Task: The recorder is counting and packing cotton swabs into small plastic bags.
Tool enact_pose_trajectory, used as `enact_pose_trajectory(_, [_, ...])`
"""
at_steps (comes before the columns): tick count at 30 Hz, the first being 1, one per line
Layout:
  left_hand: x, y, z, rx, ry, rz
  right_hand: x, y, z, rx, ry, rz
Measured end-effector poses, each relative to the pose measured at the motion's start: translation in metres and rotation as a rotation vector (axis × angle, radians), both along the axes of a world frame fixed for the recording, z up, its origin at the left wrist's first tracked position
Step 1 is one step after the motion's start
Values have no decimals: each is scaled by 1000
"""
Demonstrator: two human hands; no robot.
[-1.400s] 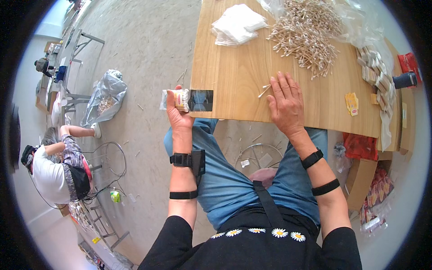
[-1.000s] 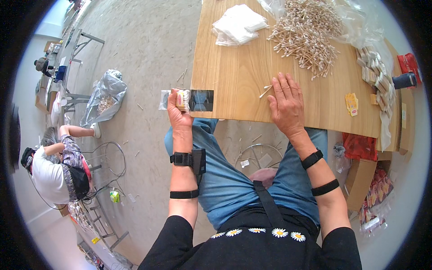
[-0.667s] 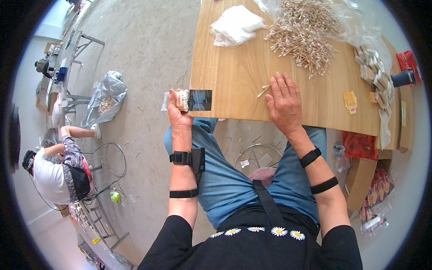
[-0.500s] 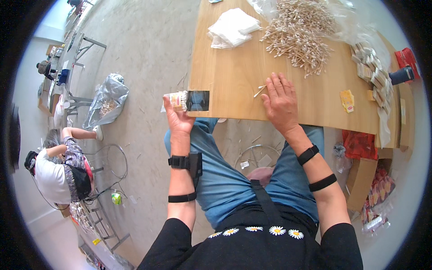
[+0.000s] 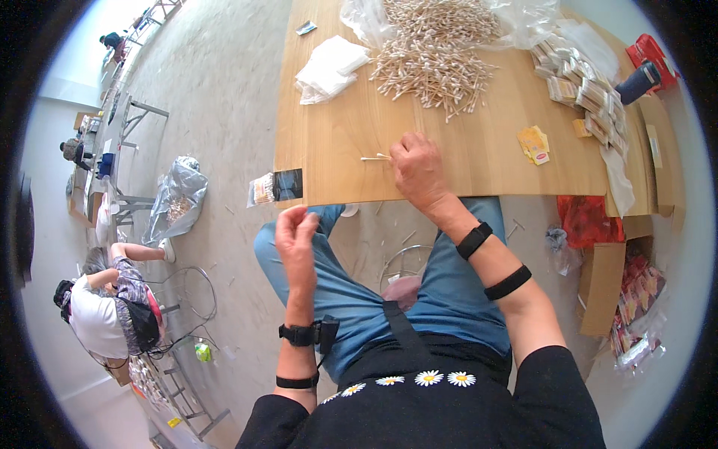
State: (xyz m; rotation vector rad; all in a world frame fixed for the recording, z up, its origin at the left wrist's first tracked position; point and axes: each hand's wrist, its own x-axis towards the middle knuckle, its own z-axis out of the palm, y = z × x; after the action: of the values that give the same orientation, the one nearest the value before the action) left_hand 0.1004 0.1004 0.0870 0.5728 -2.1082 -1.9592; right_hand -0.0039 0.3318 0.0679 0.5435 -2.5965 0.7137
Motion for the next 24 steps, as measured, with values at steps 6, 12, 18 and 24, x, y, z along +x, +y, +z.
enact_pose_trajectory(6, [-38, 70, 4, -851, 236, -499, 5, 14, -8, -101, -96, -58])
enact_pose_trajectory(12, [-43, 102, -16, -1176, 181, -673, -4, 24, -2, -50, -302, -132])
enact_pose_trajectory(18, [-37, 102, -15, -1187, 160, -687, -12, 23, 1, -9, -246, -221])
enact_pose_trajectory(24, [-33, 102, -13, -1181, 201, -700, -5, 26, -6, -100, -249, -140])
